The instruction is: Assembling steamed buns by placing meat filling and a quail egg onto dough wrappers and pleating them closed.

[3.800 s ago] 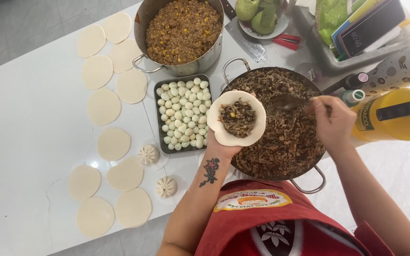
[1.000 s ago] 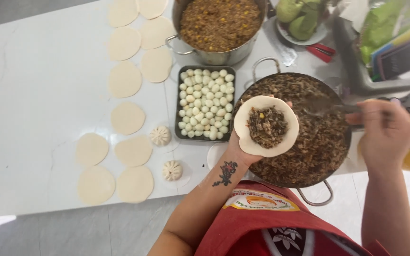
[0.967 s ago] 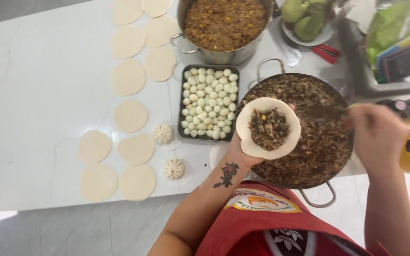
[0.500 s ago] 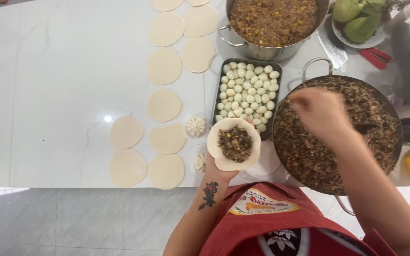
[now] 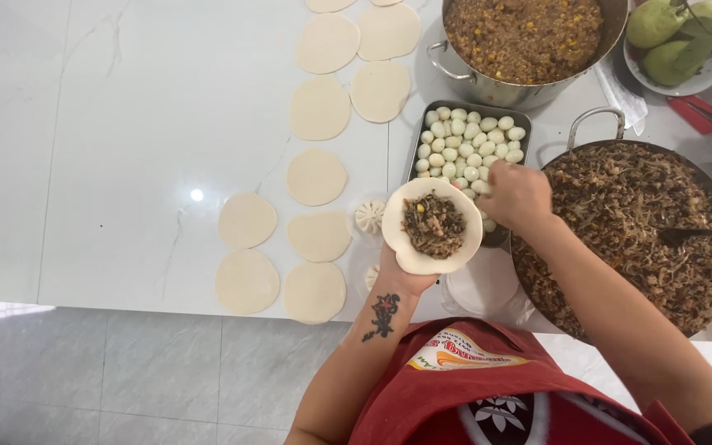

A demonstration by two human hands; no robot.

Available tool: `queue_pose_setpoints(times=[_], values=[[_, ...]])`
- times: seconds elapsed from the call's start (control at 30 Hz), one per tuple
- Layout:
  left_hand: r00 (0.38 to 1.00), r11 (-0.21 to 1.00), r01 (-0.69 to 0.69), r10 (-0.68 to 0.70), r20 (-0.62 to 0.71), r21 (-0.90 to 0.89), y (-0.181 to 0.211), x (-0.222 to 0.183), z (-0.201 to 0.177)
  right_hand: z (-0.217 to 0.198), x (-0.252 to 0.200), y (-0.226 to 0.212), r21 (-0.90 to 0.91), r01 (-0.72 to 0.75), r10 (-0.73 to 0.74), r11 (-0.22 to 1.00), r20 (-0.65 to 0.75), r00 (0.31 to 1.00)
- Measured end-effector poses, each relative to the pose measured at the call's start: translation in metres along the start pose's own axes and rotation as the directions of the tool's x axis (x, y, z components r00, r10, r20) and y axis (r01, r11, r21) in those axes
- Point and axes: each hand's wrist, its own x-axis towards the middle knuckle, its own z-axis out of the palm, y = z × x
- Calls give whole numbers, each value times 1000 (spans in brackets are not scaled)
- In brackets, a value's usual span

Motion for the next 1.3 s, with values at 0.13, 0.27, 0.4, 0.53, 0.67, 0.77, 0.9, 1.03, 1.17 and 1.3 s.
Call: queue_pose_setpoints(times=[0.13,0.27,0.4,0.53,0.67,0.77,0.9,1.03,1.17,1.3], values=[[999,999,3,-5,-52,-40,3,16,1,-133,-52,-23,728,-178,271,662,-12,962],[996,991,68,-75,-55,-118,-16,52,-28,-167,-86,-43,707,255,107,659,-425,899],[988,968,138,-148,-33,-210,-38,62,-34,-157,-88,-39,580,345,61,738,-566,822],[985,942,163,-175,-13,-292,-49,55,-40,-148,-92,-35,527,342,61,778,-605,794],[976,967,190,-205,-78,-168,-46,56,-73,-152,-96,-34,564,289,77,774,-537,840],[967,981,175,-187,-172,-81,-51,61,-53,-155,-99,-10,768,163,191,620,-349,917],[927,978,152,-91,-363,142,-50,48,32,-173,-100,-1,890,-290,481,351,94,872],[912,984,173,-173,-371,-32,-49,45,-11,-160,-107,-3,884,-447,417,138,358,835],[900,988,111,-145,-411,-106,-52,39,-35,-144,-113,5,814,-412,493,409,183,851],[892,980,105,-167,-419,-166,-68,37,-1,-167,-110,3,771,-365,427,521,134,894]])
